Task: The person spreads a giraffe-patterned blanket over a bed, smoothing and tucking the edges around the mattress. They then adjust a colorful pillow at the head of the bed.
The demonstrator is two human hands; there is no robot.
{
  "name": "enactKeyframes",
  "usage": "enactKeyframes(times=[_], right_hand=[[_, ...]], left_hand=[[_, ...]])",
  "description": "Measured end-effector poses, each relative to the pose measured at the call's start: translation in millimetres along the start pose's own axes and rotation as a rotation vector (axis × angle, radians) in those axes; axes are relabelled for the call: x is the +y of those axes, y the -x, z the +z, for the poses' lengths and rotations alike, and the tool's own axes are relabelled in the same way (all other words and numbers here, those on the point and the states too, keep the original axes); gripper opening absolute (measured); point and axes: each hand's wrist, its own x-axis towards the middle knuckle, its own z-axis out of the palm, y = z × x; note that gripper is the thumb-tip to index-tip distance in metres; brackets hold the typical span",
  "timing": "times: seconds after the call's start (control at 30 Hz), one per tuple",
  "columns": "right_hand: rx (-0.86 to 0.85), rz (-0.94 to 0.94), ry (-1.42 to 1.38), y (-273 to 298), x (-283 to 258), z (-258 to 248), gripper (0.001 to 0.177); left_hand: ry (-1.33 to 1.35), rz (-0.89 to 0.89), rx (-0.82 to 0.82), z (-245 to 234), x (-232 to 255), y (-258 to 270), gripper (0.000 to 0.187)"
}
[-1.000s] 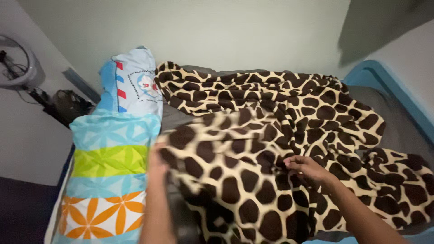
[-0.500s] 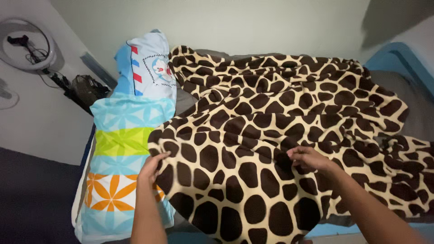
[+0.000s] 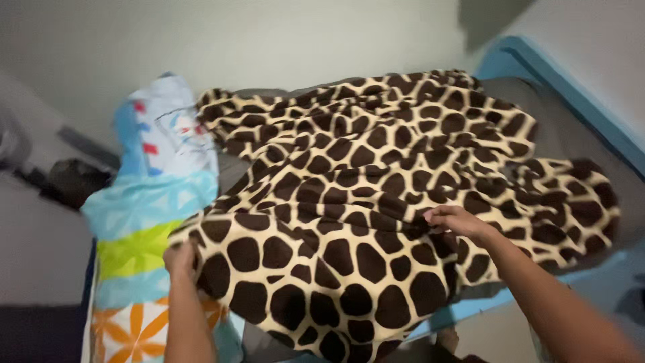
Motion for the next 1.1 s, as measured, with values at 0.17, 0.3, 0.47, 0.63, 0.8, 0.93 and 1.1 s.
enactKeyframes(times=[0.17,0.3,0.47,0.63,0.8,0.93,1.1], right_hand=[[-0.115,-0.14,-0.209,-6,43,-25,0.043],[0.05,-0.071,-0.123,-7,65,-50,0.033],[0.086,-0.048,-0.102,-6,104,-95,0.031],[0.165,-0.101,-0.099,-46,171,-168,0.027],[0.28,-0.029,-0.041,-126,246,-271,0.026],[0.349,-0.149,0.129,-180,287,-337,0.033],[0.679,-0.124,0.635,-202,329,-381,0.068]], left_hand=[[-0.475,0.003,0.15,47,15,65,0.09],[-0.458,0.386,0.007,88,32,116,0.086],[-0.242,0.294,-0.603,146,37,186,0.044],[-0.349,0.223,-0.801,197,50,245,0.036],[-0.438,0.279,-0.771,257,105,298,0.04],[-0.58,0.224,-0.818,347,170,352,0.04],[-0.469,0.573,-0.982,483,231,432,0.033]])
